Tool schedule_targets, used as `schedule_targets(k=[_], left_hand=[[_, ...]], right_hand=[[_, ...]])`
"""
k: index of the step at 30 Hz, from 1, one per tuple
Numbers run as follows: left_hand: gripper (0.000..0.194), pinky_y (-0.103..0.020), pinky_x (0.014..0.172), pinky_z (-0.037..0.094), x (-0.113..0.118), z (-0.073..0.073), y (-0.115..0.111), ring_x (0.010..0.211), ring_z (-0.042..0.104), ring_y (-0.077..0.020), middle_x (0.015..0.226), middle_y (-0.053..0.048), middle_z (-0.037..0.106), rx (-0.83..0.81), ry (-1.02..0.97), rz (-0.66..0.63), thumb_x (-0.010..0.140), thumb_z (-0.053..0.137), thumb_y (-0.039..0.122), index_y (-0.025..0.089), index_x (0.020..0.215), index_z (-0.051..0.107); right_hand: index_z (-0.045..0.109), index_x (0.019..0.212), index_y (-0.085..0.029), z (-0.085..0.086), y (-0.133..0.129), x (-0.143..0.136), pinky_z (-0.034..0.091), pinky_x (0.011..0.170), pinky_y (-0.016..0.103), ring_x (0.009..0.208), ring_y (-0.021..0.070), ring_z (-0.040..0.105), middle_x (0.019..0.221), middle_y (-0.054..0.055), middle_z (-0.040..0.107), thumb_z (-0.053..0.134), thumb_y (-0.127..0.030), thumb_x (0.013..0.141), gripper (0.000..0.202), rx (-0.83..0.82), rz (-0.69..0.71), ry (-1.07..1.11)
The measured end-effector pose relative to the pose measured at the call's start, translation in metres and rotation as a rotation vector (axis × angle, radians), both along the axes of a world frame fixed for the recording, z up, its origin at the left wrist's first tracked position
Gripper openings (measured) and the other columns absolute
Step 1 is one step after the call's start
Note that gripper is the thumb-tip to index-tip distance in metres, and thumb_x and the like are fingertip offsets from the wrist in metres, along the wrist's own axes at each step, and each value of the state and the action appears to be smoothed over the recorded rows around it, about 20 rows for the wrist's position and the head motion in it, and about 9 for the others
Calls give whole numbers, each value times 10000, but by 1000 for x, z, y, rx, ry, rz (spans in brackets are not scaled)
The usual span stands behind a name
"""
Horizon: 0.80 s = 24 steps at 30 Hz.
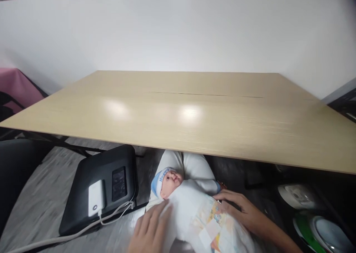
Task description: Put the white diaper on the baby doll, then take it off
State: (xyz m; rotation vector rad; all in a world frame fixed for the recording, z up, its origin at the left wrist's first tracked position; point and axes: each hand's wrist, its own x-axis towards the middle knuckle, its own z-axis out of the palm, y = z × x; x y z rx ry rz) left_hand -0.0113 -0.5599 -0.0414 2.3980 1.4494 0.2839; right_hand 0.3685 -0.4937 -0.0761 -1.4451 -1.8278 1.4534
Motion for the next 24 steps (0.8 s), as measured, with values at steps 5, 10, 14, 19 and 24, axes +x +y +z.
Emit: schedule_targets(k=[5,10,14,19,24], left_hand=[[432,-385,1147,516,75,36,56,1308,647,-254,1431,-57,723,-264,-425,-364,1031,660,297,301,1459,602],[300,-402,1076,493,102,24,75,1186,633,-264,1279,-67,739,-316,-466,-444,1031,686,494,265,1225,707],[186,-360,1062,482,96,21,74,1170,640,-235,1186,-37,755,-376,-531,-384,1018,715,404,262,1138,708],[114,-373,1033,493,95,29,71,1147,649,-233,1162,-41,774,-422,-590,-294,1043,678,364,251,1054,680],[209,-401,1007,565,72,35,57,1138,696,-238,1127,-52,789,-455,-629,-277,1070,567,448,299,1030,708]], right_hand=[[853,1120,-257,12,3,-13,598,966,427,1065,332,772,1087,87,836,665,-625,1012,427,-53,-46,7],[790,975,-214,2,7,-10,553,838,346,920,260,752,919,45,809,611,-599,1056,432,-88,-28,20],[709,851,-204,-18,6,2,510,765,319,840,230,683,820,21,729,633,-628,1031,467,-8,-104,-30],[683,824,-227,-39,17,17,546,790,363,832,266,709,795,22,730,617,-710,994,516,45,-226,-94],[768,1222,-263,3,16,-4,543,1074,451,1192,323,710,1257,98,776,586,-610,1056,425,157,-140,-63]])
